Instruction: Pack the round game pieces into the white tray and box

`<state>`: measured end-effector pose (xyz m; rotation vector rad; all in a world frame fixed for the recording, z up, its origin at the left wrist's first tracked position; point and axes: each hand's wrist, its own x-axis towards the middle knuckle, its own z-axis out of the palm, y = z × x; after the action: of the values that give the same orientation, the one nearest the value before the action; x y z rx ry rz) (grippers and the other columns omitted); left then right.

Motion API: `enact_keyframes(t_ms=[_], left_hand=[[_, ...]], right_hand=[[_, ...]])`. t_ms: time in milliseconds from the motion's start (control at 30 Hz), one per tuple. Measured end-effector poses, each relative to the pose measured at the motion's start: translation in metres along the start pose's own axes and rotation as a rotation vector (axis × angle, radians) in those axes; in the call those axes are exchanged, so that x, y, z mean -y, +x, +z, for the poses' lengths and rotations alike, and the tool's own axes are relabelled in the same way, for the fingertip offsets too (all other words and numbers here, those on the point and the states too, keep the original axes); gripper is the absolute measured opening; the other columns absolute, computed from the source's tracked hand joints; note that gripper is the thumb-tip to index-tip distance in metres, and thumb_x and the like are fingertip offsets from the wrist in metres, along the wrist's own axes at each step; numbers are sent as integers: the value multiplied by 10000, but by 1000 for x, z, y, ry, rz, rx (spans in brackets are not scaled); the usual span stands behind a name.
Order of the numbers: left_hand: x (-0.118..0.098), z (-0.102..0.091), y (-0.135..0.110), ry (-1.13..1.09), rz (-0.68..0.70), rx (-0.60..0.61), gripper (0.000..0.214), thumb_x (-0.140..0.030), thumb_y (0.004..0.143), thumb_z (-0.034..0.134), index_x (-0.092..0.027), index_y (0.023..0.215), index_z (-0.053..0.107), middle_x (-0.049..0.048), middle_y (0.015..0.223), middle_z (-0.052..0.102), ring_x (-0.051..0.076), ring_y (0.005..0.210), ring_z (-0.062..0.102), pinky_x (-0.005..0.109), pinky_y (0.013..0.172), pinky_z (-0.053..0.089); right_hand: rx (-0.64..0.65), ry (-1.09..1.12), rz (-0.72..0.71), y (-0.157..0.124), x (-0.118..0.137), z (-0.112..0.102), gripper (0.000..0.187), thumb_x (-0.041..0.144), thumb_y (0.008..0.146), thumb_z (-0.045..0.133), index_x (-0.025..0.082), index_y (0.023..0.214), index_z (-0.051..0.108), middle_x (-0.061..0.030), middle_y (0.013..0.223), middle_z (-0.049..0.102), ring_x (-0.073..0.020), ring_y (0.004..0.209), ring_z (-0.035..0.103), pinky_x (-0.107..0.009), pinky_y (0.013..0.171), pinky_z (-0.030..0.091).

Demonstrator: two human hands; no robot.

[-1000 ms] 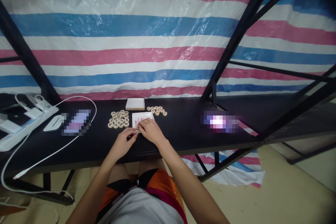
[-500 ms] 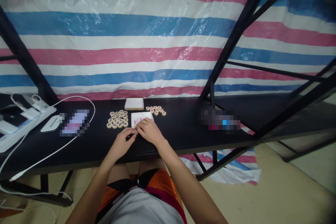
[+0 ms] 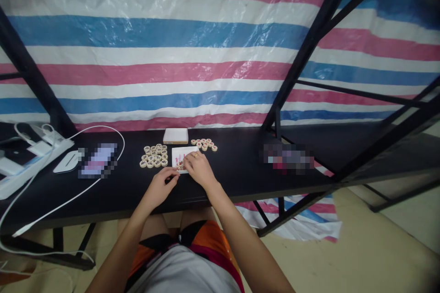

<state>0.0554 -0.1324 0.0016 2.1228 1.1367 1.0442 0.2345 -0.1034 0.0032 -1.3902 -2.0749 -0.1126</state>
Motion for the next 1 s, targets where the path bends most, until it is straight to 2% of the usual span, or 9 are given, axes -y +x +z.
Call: enact_keyframes(t_ms=[133, 200, 300, 433, 667, 1000], left_hand=[[1, 0, 0, 12, -11, -1, 182, -257, 829, 514, -185, 846, 680, 71, 1030, 650, 185, 913, 626, 320, 823, 501], [1, 0, 0, 10, -12, 1, 186, -261, 830, 512, -184, 850, 680, 76, 1041, 648, 188, 923, 624, 321, 825, 499], [1, 0, 0, 6, -13, 2, 186, -259, 828, 511, -185, 857, 679, 76, 1034, 650, 187, 919, 625, 319, 825, 499], [0, 0, 0, 7, -15, 4, 185, -256, 824, 510, -187, 854, 680, 73, 1025, 652, 179, 885, 629, 312, 802, 504], [-1, -1, -1, 12, -17, -1, 192, -263, 825, 509, -189, 848, 685, 76, 1032, 651, 186, 912, 627, 320, 826, 499], [1, -1, 0, -4, -18, 0, 189, -272, 825, 516, -188, 854, 683, 81, 1059, 647, 187, 914, 628, 316, 815, 501]], right_hand=[[-119, 56, 295, 1, -18, 3, 251, 177, 869, 439, 165, 984, 662, -85, 1015, 634, -221, 966, 518, -325, 874, 391], [-127, 64, 422, 0, -27, 5, 294, 144, 840, 438, 169, 1029, 662, -94, 1090, 620, -232, 1007, 515, -331, 888, 396], [-107, 99, 525, -1, -37, 8, 348, 125, 824, 423, 190, 1066, 665, -79, 1165, 607, -226, 1057, 517, -319, 914, 395], [-79, 145, 562, -1, -42, 10, 343, 188, 856, 415, 203, 1096, 660, -53, 1215, 604, -205, 1093, 528, -298, 942, 385], [30, 116, 563, -1, -40, 6, 343, 319, 900, 394, 220, 1092, 661, -61, 1115, 663, -215, 1035, 578, -309, 895, 404], [22, 87, 548, -2, -40, 6, 326, 285, 898, 394, 224, 1065, 667, -72, 1049, 680, -214, 983, 598, -297, 839, 420]])
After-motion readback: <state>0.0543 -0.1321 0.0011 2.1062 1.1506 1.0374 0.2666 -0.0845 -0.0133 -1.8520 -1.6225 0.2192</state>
